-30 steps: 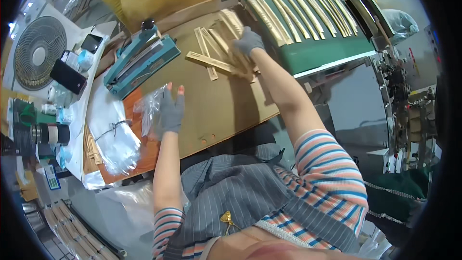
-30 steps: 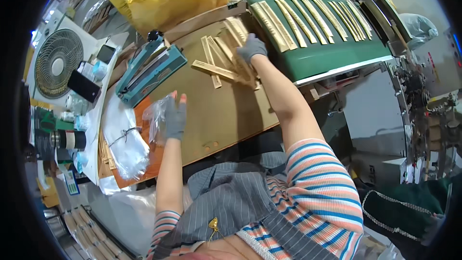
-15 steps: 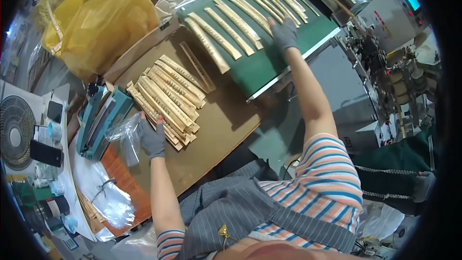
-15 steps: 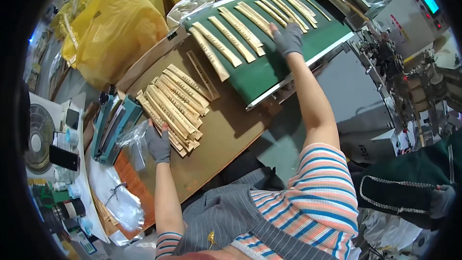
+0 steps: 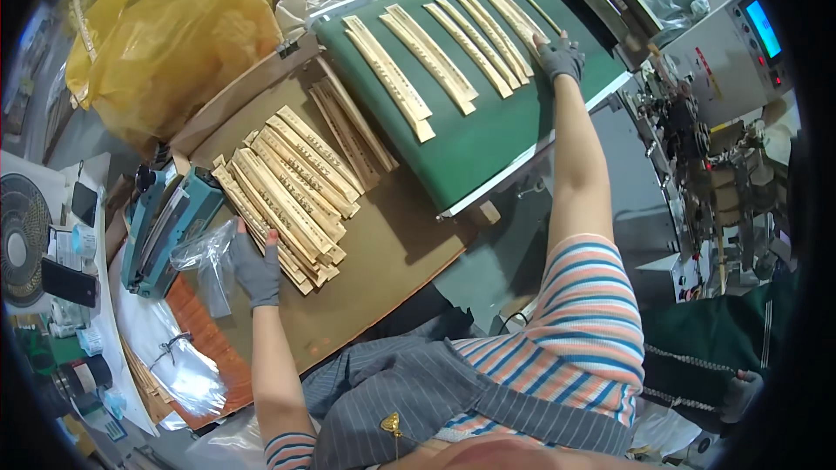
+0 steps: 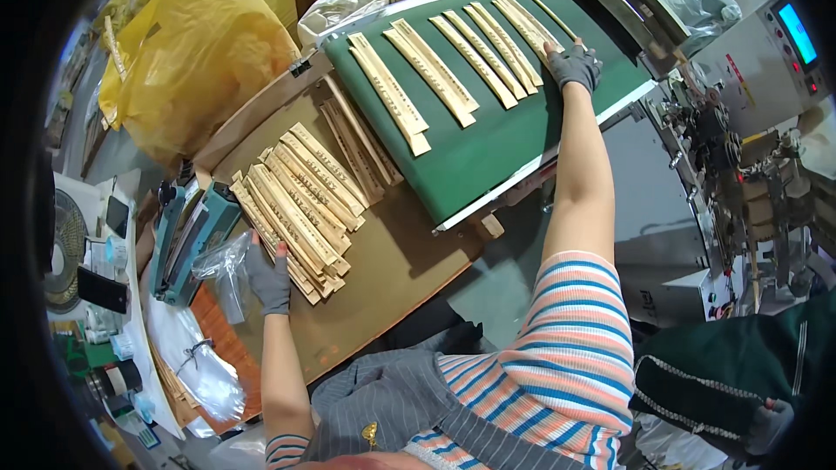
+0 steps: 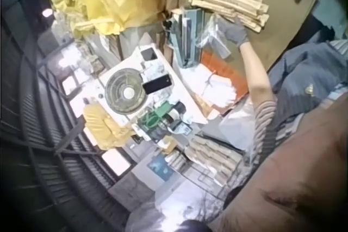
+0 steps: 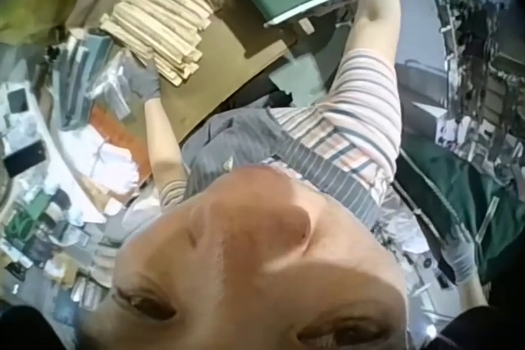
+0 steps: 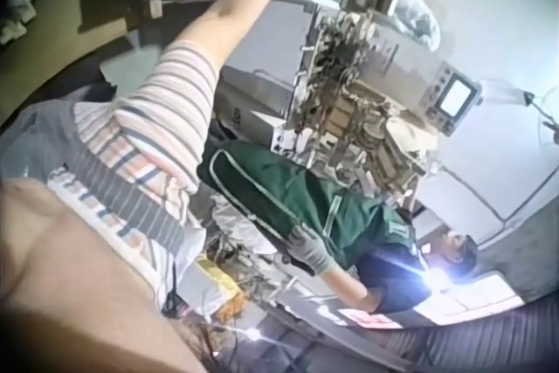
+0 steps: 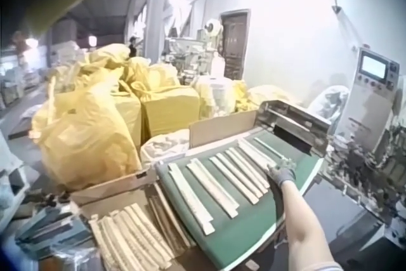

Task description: Organizing bundles of wooden sticks, placing them into plastic bags, and sealing the bags using a heat sealer.

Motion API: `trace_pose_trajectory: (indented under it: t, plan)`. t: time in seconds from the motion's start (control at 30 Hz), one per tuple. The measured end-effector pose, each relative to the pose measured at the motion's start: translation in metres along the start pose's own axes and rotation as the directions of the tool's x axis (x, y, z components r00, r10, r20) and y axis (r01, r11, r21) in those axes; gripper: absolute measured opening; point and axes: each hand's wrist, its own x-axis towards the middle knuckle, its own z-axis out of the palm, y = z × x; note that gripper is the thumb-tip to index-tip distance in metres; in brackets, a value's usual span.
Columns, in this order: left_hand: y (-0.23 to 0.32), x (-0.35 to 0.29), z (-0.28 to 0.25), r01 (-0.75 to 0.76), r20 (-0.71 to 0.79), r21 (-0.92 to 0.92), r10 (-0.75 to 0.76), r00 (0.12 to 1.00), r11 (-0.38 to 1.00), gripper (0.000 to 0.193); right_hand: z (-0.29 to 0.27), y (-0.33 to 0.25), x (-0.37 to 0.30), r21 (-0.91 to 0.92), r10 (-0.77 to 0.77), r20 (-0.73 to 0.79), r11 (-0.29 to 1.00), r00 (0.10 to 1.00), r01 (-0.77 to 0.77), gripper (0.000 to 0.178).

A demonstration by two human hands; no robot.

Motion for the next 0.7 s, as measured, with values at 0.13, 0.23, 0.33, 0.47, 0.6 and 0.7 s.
trace_pose_trajectory:
  t: [0.13, 0.23, 0.33, 0.47, 0.6, 0.7]
  plan:
    - [-0.001, -0.001, -0.003, -0.007, -0.007, -0.029, 0.007, 1.000, 1.000, 0.062, -0.011, -0.027, 0.004, -0.152, 0.173, 0.110, 0.976, 0.979, -0.155, 0.096]
    - [0.007, -0.002, -0.009, 0.047, 0.021, -0.058, -0.046, 0.999, 0.997, 0.064, -0.007, -0.033, 0.005, -0.146, 0.107, 0.224, 0.986, 0.969, -0.075, 0.082]
    - [0.005, -0.001, -0.004, 0.071, 0.018, -0.055, -0.071, 0.997, 0.996, 0.066, 0.011, -0.020, 0.012, 0.337, -0.319, 0.298, 0.917, 0.900, 0.214, 0.052]
    - [-0.002, 0.000, 0.001, 0.027, 0.003, -0.014, -0.027, 1.000, 1.000, 0.064, 0.035, -0.060, -0.054, 0.341, -0.707, -0.040, 0.655, 0.706, 0.675, 0.030]
    - [0.007, 0.001, -0.008, 0.068, 0.031, -0.032, -0.067, 0.997, 0.997, 0.063, -0.002, -0.126, -0.167, 0.401, -0.860, -0.039, 0.453, 0.509, 0.796, 0.034]
    - [0.004, -0.001, -0.009, 0.067, 0.009, 0.059, -0.068, 0.998, 0.996, 0.064, -0.033, -0.174, -0.249, 0.352, -0.880, 0.184, 0.475, 0.438, 0.807, 0.046]
